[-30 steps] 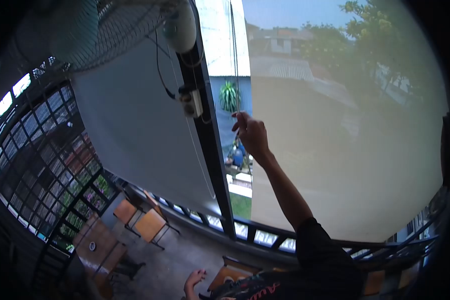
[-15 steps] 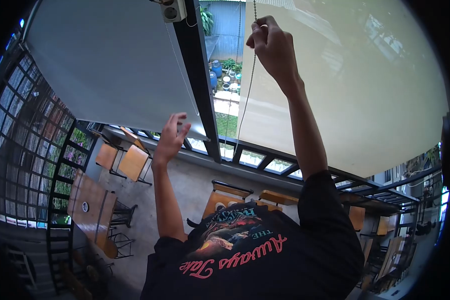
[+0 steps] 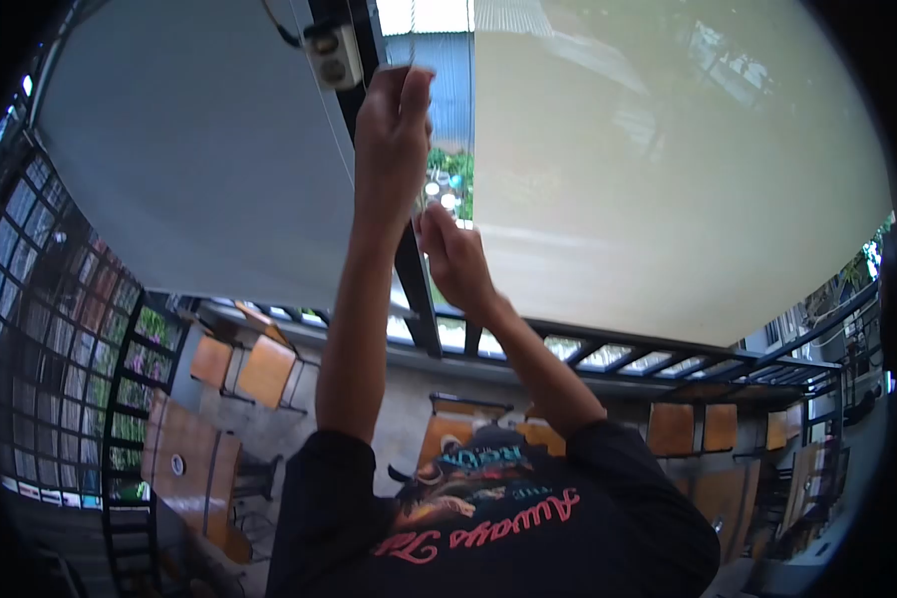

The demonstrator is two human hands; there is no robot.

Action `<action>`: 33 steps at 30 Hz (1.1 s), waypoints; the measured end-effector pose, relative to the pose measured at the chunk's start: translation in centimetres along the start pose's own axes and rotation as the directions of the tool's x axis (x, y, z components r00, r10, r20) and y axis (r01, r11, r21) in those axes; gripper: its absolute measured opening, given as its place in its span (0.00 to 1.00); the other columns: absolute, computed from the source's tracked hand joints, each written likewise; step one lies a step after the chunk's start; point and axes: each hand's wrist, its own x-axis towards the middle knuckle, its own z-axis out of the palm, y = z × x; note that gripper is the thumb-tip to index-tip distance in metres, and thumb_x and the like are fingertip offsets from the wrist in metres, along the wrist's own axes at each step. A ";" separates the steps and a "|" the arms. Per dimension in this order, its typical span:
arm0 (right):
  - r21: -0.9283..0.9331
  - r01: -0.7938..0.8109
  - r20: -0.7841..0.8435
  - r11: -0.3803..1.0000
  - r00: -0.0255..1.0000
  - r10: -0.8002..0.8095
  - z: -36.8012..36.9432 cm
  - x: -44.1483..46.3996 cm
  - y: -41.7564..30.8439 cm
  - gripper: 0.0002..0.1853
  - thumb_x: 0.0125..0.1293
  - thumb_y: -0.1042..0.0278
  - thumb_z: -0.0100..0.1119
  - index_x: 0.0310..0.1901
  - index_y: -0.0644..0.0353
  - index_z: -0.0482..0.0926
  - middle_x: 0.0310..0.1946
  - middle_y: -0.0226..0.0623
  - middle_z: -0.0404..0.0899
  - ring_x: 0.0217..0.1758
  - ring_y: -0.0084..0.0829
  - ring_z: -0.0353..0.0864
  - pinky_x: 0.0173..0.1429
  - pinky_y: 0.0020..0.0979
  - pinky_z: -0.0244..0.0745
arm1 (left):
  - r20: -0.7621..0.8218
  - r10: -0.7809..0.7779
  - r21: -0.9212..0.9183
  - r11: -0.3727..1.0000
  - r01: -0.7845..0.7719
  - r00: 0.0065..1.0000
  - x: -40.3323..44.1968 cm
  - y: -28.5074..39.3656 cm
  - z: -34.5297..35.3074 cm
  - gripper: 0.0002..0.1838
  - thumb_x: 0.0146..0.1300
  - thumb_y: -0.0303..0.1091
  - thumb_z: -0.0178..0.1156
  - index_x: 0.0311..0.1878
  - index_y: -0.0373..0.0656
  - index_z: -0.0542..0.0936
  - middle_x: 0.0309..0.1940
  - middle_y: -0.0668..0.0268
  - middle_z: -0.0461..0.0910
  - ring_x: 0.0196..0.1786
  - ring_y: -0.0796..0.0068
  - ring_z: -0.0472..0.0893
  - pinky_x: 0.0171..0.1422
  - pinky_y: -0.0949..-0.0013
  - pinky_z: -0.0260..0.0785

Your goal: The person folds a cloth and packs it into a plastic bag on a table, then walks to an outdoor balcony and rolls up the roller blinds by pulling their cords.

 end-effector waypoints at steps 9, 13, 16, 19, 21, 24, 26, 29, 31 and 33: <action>0.034 -0.040 0.151 0.999 0.988 0.035 0.3 0.5 3.8 0.13 0.74 0.67 0.45 0.47 0.69 0.76 0.35 0.47 0.80 0.37 0.40 0.82 0.44 0.36 0.76 | -0.193 0.031 -0.031 0.999 -0.037 0.981 0.8 -0.4 -1.8 0.14 0.75 0.46 0.48 0.34 0.49 0.71 0.19 0.80 0.60 0.17 0.95 0.55 0.17 0.84 0.44; -0.265 0.072 -0.161 0.962 0.980 -0.118 -2.2 6.5 8.8 0.22 0.65 0.72 0.56 0.59 0.70 0.66 0.55 0.55 0.69 0.62 0.52 0.68 0.67 0.41 0.63 | -0.166 -0.118 -0.139 0.986 0.095 0.979 -2.3 -1.2 -2.3 0.15 0.76 0.45 0.46 0.33 0.49 0.70 0.17 0.79 0.60 0.15 0.93 0.54 0.16 0.82 0.44; -0.379 0.035 -0.374 0.925 0.908 -0.188 -5.1 12.5 10.5 0.27 0.61 0.73 0.60 0.60 0.72 0.62 0.59 0.57 0.64 0.65 0.53 0.64 0.69 0.43 0.60 | -0.183 -0.212 -0.102 0.975 0.196 0.960 -6.3 -2.7 -2.5 0.15 0.76 0.44 0.45 0.33 0.49 0.70 0.17 0.78 0.60 0.15 0.92 0.55 0.17 0.82 0.44; -0.403 0.035 -0.379 0.915 0.903 -0.201 -6.4 17.6 11.2 0.27 0.63 0.70 0.60 0.61 0.71 0.63 0.57 0.57 0.69 0.62 0.52 0.70 0.67 0.44 0.64 | -0.180 -0.242 -0.074 0.970 0.232 0.953 -8.2 -2.8 -2.1 0.15 0.76 0.45 0.46 0.33 0.48 0.70 0.17 0.77 0.61 0.15 0.92 0.56 0.18 0.82 0.45; -0.298 0.085 -0.380 0.951 0.903 -0.200 -5.5 20.4 12.2 0.26 0.68 0.64 0.58 0.60 0.72 0.64 0.53 0.55 0.76 0.55 0.48 0.78 0.59 0.41 0.73 | -0.177 -0.255 -0.060 0.967 0.248 0.951 -8.5 -2.9 -1.8 0.16 0.76 0.46 0.46 0.33 0.47 0.71 0.17 0.77 0.62 0.15 0.91 0.56 0.18 0.82 0.45; 0.111 0.015 -0.209 0.994 0.978 0.009 -4.4 22.8 12.7 0.22 0.75 0.58 0.47 0.58 0.70 0.66 0.35 0.43 0.82 0.38 0.32 0.84 0.42 0.31 0.78 | -0.147 -0.263 0.017 0.963 0.268 0.954 -8.2 -3.5 -1.8 0.17 0.76 0.46 0.46 0.33 0.46 0.71 0.17 0.76 0.63 0.16 0.91 0.57 0.19 0.81 0.45; 0.406 -0.153 0.086 0.901 0.988 0.129 -4.4 23.1 14.4 0.24 0.77 0.50 0.41 0.55 0.68 0.70 0.24 0.32 0.75 0.23 0.22 0.76 0.28 0.25 0.72 | -0.143 -0.267 0.031 0.961 0.274 0.953 -7.7 -3.6 -1.8 0.17 0.76 0.46 0.46 0.33 0.46 0.71 0.17 0.76 0.63 0.16 0.90 0.57 0.18 0.80 0.45; 0.721 -0.208 0.133 0.661 0.978 0.162 -4.5 20.8 11.9 0.33 0.74 0.37 0.34 0.47 0.64 0.75 0.20 0.23 0.64 0.15 0.16 0.59 0.19 0.20 0.59 | -0.152 -0.291 0.034 0.953 0.300 0.945 -7.5 -3.7 -2.1 0.15 0.76 0.43 0.46 0.34 0.45 0.72 0.18 0.77 0.63 0.17 0.90 0.57 0.19 0.80 0.46; 0.733 -0.234 0.192 0.639 0.972 0.136 -4.4 20.3 13.0 0.33 0.73 0.35 0.34 0.47 0.62 0.75 0.23 0.24 0.68 0.18 0.16 0.62 0.23 0.20 0.60 | -0.161 -0.310 0.026 0.948 0.318 0.937 -7.2 -4.0 -2.2 0.14 0.76 0.40 0.46 0.35 0.44 0.72 0.19 0.77 0.62 0.18 0.91 0.58 0.20 0.80 0.48; 0.613 -0.061 0.052 0.788 0.998 0.037 -3.5 19.6 13.6 0.35 0.73 0.34 0.33 0.45 0.62 0.77 0.24 0.23 0.67 0.25 0.16 0.67 0.32 0.21 0.64 | -0.169 -0.294 0.046 0.951 0.306 0.941 -7.1 -4.2 -2.3 0.14 0.76 0.40 0.46 0.35 0.44 0.71 0.19 0.77 0.63 0.18 0.91 0.58 0.20 0.81 0.48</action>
